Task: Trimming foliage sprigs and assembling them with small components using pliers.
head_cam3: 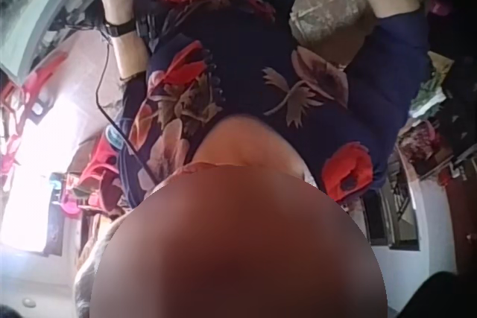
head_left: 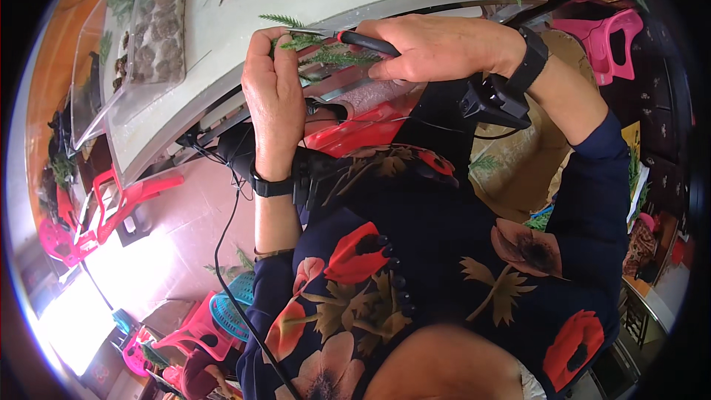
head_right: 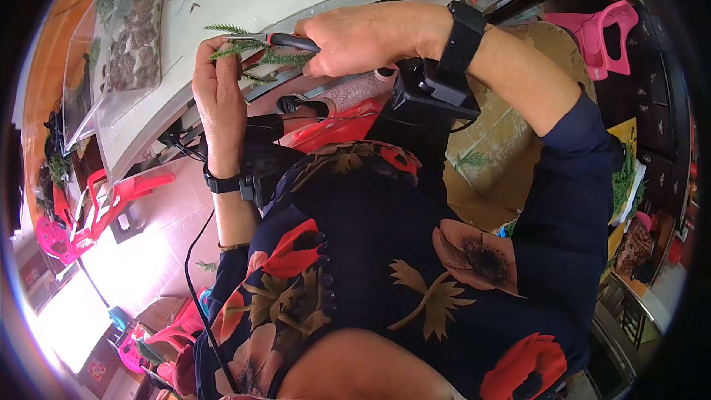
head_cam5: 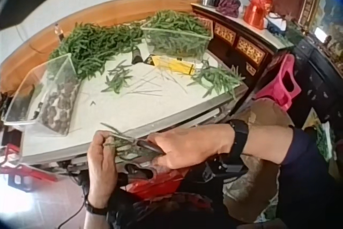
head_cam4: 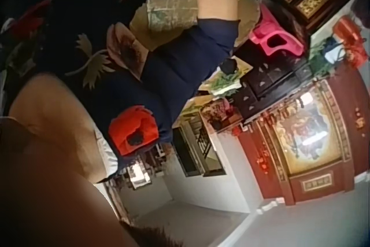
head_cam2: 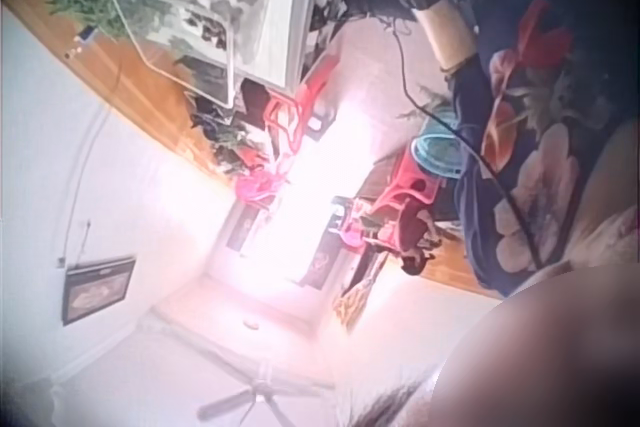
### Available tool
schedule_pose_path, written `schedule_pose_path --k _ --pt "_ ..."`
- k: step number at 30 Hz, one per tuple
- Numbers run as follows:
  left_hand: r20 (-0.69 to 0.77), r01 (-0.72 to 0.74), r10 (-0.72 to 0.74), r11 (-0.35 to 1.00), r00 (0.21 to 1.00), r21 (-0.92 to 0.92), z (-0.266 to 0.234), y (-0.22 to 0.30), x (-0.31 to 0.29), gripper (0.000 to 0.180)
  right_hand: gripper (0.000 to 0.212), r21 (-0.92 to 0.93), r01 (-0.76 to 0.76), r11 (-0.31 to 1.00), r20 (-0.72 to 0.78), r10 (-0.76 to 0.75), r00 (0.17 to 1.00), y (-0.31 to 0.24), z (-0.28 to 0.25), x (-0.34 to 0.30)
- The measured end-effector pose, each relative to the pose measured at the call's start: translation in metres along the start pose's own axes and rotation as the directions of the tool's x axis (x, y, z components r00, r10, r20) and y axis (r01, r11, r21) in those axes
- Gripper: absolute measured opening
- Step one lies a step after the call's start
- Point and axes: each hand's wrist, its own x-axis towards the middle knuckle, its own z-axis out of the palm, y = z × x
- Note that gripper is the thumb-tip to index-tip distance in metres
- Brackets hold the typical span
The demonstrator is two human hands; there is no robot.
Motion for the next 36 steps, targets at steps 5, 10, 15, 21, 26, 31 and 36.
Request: schedule_pose_path --k 5,10,15,21,26,31,36 --pt "0.070 0.067 -0.056 0.985 0.996 -0.157 0.001 0.003 -0.003 0.019 0.045 -0.103 0.142 0.985 -0.141 -0.155 0.978 0.017 0.015 0.004" --pt "0.092 0.093 -0.074 0.969 0.993 -0.227 0.001 -0.003 0.001 0.017 0.038 -0.149 0.117 0.982 -0.248 -0.152 0.957 0.016 0.021 0.002" --pt "0.112 0.168 -0.146 0.961 0.983 -0.221 0.002 0.006 0.002 0.017 0.029 -0.184 0.027 0.983 -0.367 -0.094 0.925 0.008 0.026 0.000" --pt "0.188 0.222 -0.143 0.828 0.972 -0.515 0.007 0.032 0.024 0.012 0.024 -0.293 0.097 0.951 -0.551 -0.251 0.796 0.008 0.011 -0.015" --pt "0.259 0.280 -0.151 0.755 0.954 -0.593 0.004 0.069 0.028 0.006 0.028 -0.199 0.137 0.970 -0.523 -0.224 0.823 -0.005 -0.026 -0.051" --pt "0.309 0.314 -0.152 0.746 0.939 -0.587 0.003 0.089 0.016 0.008 0.027 -0.230 0.069 0.971 -0.519 -0.182 0.835 -0.015 -0.029 -0.080" --pt "0.274 0.252 -0.130 0.841 0.953 -0.478 -0.005 0.112 0.019 0.019 0.026 -0.240 0.046 0.970 -0.512 -0.166 0.843 -0.042 -0.058 -0.096"
